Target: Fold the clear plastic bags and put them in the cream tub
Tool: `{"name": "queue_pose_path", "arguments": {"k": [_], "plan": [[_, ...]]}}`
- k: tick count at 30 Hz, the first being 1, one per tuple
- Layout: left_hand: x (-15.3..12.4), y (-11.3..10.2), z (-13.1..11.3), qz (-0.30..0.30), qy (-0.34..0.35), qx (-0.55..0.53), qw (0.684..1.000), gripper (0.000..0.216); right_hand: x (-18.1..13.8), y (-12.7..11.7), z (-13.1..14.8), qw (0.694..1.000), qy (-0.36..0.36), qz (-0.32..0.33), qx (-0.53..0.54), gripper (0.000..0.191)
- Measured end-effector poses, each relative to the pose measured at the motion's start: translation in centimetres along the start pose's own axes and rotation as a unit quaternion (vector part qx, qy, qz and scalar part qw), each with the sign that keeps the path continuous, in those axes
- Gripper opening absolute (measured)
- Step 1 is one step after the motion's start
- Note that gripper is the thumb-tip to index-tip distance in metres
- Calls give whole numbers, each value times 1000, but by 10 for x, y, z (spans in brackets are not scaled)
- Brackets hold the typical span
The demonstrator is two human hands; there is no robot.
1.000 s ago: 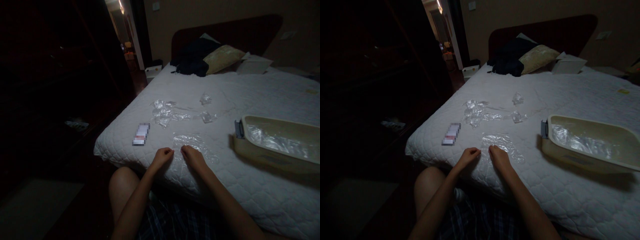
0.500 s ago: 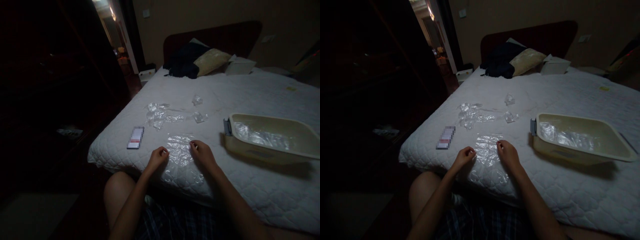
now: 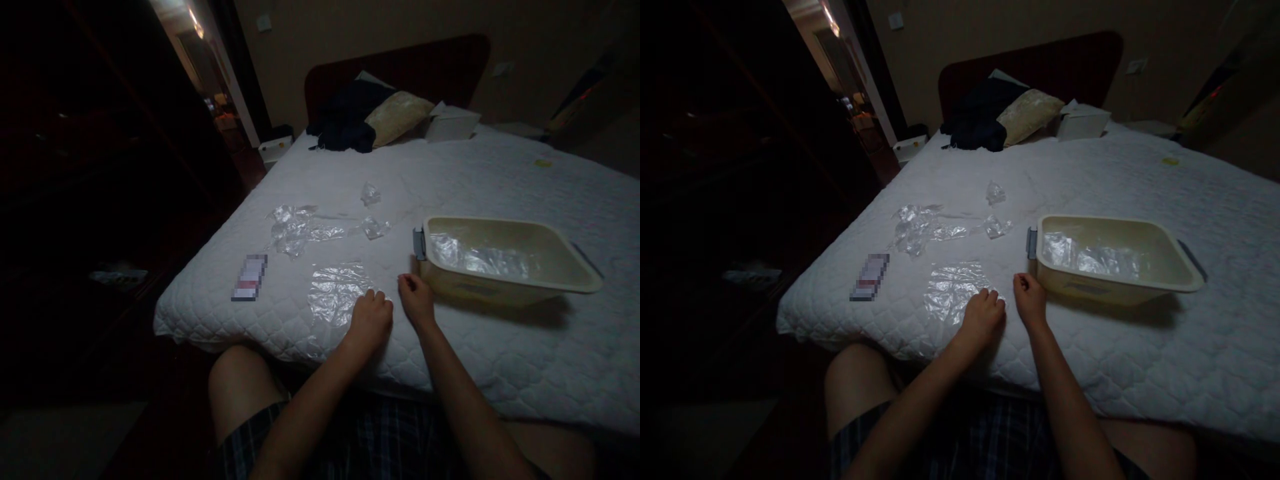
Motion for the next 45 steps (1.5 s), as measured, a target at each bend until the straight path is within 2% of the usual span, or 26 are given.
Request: {"name": "queue_pose_path", "arguments": {"k": [3,7,13,17,21,24,26,28,31,36,39,42,45], "plan": [[11,9,-14,14,10,44,999,18,0,-1,0,1000,8,-2,10,35],[18,18,-22,28,12,62,998,19,0,-2,1,1000,4,13,12,33],[18,11,-18,24,-15,32,999,18,-2,-3,4,1000,3,16,2,33],[11,-3,-2,-29,-88,-62,994,19,-2,-2,5,1000,-4,22,-1,34],[2,-14,28,-79,-194,-170,963,22,-2,-1,5,999,-19,24,-7,32],[-3,-14,50,-81,-264,-220,936,22,-5,0,11,998,-48,27,-34,31],[-5,-11,61,-74,-284,-238,926,22,-9,0,21,994,-88,33,-54,29],[-6,-7,67,-68,-290,-246,922,22,-17,2,35,987,-135,60,-66,26],[-6,-2,72,-59,-294,-248,921,22,-29,9,55,971,-184,136,-63,24],[-6,2,79,-43,-298,-238,924,23,-38,26,65,951,-193,234,-61,24],[-7,2,83,-41,-301,-197,932,24,-37,34,58,944,-190,261,-73,23],[-10,-3,84,-74,-302,-139,940,25,-36,36,53,941,-191,268,-75,22],[-9,-8,79,-100,-236,-116,960,23,-36,36,53,941,-190,273,-69,22]]}}
Point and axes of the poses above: each hand's wrist, its own x-axis towards the middle knuckle, its own y-axis out of the palm, z = x × y, the point moved 3 cm from there along x, towards the middle knuckle, and after that the axes turned 5 degrees about x, right-handed, at the moved point
